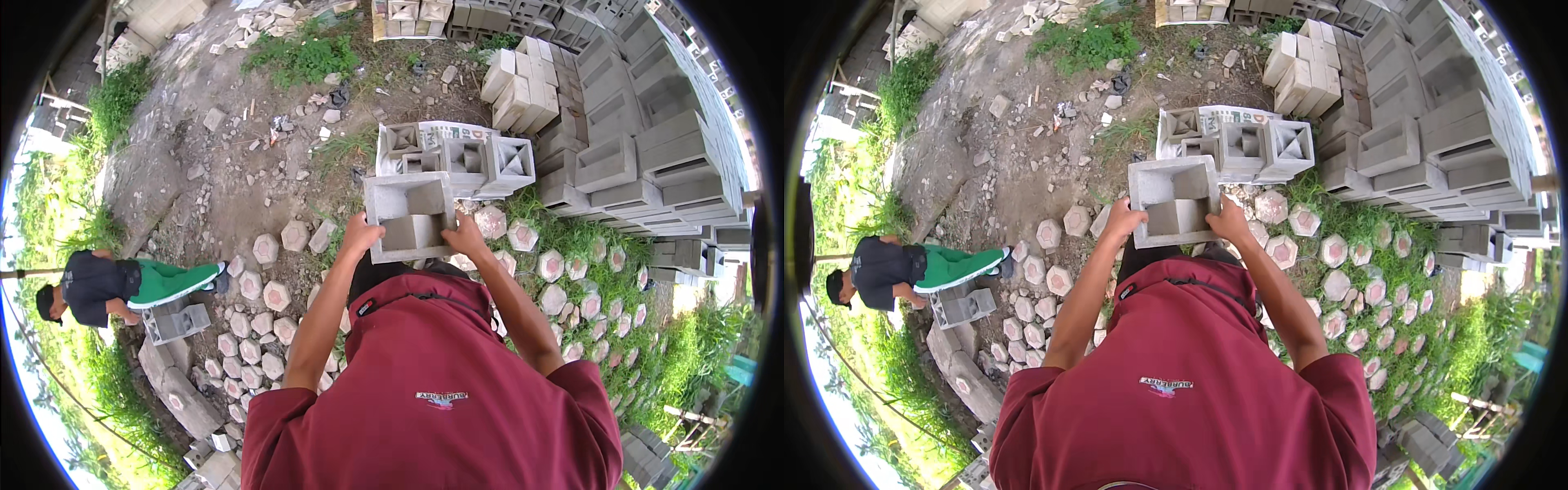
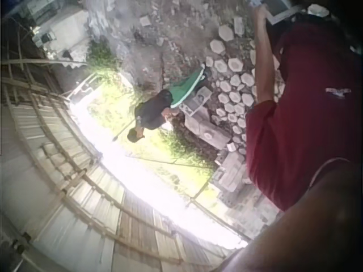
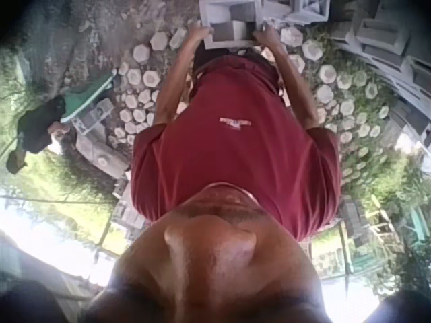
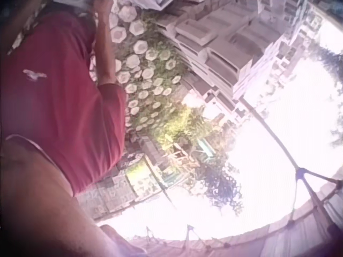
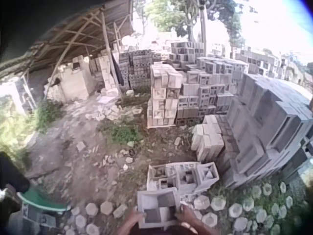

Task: The person picks up concrete ventilation blocks from the ground by hand and stacks them one at a time on top of a vertical pillar of similar blocks.

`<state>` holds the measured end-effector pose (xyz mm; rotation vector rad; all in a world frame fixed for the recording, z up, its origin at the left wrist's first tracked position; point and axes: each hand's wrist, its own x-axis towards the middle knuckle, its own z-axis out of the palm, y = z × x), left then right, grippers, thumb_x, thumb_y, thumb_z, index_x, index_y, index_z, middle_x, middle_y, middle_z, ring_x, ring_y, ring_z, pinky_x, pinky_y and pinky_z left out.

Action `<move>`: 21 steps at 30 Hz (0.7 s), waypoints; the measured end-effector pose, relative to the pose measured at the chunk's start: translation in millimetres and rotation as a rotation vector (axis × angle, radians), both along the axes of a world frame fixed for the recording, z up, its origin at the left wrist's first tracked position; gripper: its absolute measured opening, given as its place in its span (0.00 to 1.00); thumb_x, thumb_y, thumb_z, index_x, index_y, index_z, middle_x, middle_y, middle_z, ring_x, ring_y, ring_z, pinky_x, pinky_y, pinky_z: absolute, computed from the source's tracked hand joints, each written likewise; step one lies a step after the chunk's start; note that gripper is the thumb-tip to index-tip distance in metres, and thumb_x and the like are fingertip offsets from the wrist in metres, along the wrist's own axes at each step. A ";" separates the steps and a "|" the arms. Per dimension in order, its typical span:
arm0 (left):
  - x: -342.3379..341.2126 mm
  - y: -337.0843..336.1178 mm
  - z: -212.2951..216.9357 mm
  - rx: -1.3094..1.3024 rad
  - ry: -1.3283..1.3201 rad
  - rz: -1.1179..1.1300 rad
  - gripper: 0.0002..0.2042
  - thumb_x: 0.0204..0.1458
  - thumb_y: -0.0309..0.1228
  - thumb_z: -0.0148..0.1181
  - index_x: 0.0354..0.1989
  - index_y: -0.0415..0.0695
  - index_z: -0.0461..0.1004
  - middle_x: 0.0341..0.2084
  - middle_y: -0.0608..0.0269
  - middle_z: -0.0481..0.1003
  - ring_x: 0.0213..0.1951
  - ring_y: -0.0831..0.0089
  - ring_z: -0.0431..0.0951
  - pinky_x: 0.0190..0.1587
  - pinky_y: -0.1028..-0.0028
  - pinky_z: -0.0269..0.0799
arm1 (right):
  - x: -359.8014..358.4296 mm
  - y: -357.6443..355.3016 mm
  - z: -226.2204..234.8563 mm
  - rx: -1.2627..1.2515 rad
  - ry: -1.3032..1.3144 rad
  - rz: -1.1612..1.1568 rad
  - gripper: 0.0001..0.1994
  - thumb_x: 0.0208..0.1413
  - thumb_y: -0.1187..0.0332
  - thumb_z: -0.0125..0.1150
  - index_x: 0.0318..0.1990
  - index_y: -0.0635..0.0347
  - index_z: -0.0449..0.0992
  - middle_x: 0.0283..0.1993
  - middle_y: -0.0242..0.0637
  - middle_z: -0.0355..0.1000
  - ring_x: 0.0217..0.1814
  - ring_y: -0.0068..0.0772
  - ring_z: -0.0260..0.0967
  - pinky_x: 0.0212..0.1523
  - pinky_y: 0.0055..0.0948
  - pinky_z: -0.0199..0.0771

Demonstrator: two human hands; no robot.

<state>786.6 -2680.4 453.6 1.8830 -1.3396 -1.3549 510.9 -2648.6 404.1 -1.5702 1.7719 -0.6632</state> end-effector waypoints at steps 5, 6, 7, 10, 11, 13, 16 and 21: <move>3.5 -93.5 -29.9 0.091 0.024 -0.162 0.18 0.31 0.25 0.62 0.37 0.35 0.76 0.28 0.56 0.78 0.31 0.67 0.78 0.36 0.69 0.71 | 4.5 -75.1 22.0 0.128 0.006 -0.017 0.28 0.40 0.63 0.61 0.51 0.69 0.70 0.40 0.61 0.73 0.46 0.61 0.70 0.50 0.46 0.70; 5.4 -110.5 -40.6 0.106 0.021 -0.193 0.18 0.31 0.25 0.62 0.37 0.35 0.76 0.28 0.56 0.78 0.31 0.67 0.78 0.36 0.69 0.71 | 7.9 -86.9 15.8 0.143 0.002 -0.048 0.28 0.40 0.63 0.61 0.51 0.69 0.70 0.40 0.61 0.73 0.46 0.61 0.70 0.50 0.46 0.70; -3.3 -129.1 -41.8 0.092 0.047 -0.222 0.19 0.31 0.24 0.61 0.38 0.35 0.75 0.29 0.56 0.78 0.32 0.67 0.78 0.37 0.69 0.72 | 3.2 -99.4 11.4 0.136 0.031 -0.061 0.28 0.40 0.63 0.61 0.51 0.70 0.69 0.40 0.61 0.73 0.46 0.62 0.70 0.50 0.46 0.70; 0.2 -188.6 -76.0 0.181 0.187 -0.337 0.24 0.29 0.18 0.60 0.43 0.36 0.72 0.36 0.57 0.77 0.37 0.67 0.77 0.40 0.69 0.72 | 10.2 -135.1 -23.6 0.045 0.109 -0.158 0.30 0.41 0.63 0.61 0.52 0.71 0.67 0.37 0.61 0.73 0.44 0.62 0.71 0.49 0.48 0.71; 6.8 -211.1 -85.2 0.207 0.237 -0.337 0.25 0.29 0.17 0.59 0.44 0.36 0.72 0.36 0.58 0.77 0.38 0.67 0.77 0.40 0.69 0.72 | 21.3 -154.7 -22.9 0.145 0.091 -0.153 0.30 0.41 0.63 0.61 0.53 0.71 0.66 0.36 0.62 0.73 0.42 0.63 0.71 0.47 0.48 0.71; 19.3 -253.5 -114.1 0.295 0.251 -0.365 0.26 0.29 0.15 0.57 0.45 0.37 0.71 0.38 0.59 0.76 0.40 0.67 0.76 0.41 0.70 0.71 | 41.2 -181.6 -42.6 0.232 0.066 -0.184 0.31 0.41 0.65 0.60 0.55 0.70 0.63 0.33 0.63 0.73 0.38 0.63 0.72 0.43 0.51 0.72; 28.6 -316.6 -161.8 0.334 0.220 -0.388 0.29 0.28 0.15 0.58 0.48 0.37 0.69 0.39 0.59 0.76 0.41 0.66 0.76 0.42 0.70 0.71 | 71.9 -215.0 -71.6 0.340 0.099 -0.319 0.29 0.42 0.65 0.58 0.53 0.67 0.63 0.33 0.63 0.72 0.37 0.64 0.71 0.41 0.53 0.72; 25.7 -395.1 -206.0 0.767 0.141 -0.346 0.26 0.37 0.19 0.59 0.51 0.36 0.66 0.43 0.55 0.73 0.45 0.61 0.74 0.46 0.59 0.73 | 101.9 -242.6 -133.2 0.418 -0.019 -0.528 0.29 0.41 0.65 0.58 0.54 0.65 0.63 0.34 0.63 0.72 0.38 0.63 0.71 0.42 0.53 0.72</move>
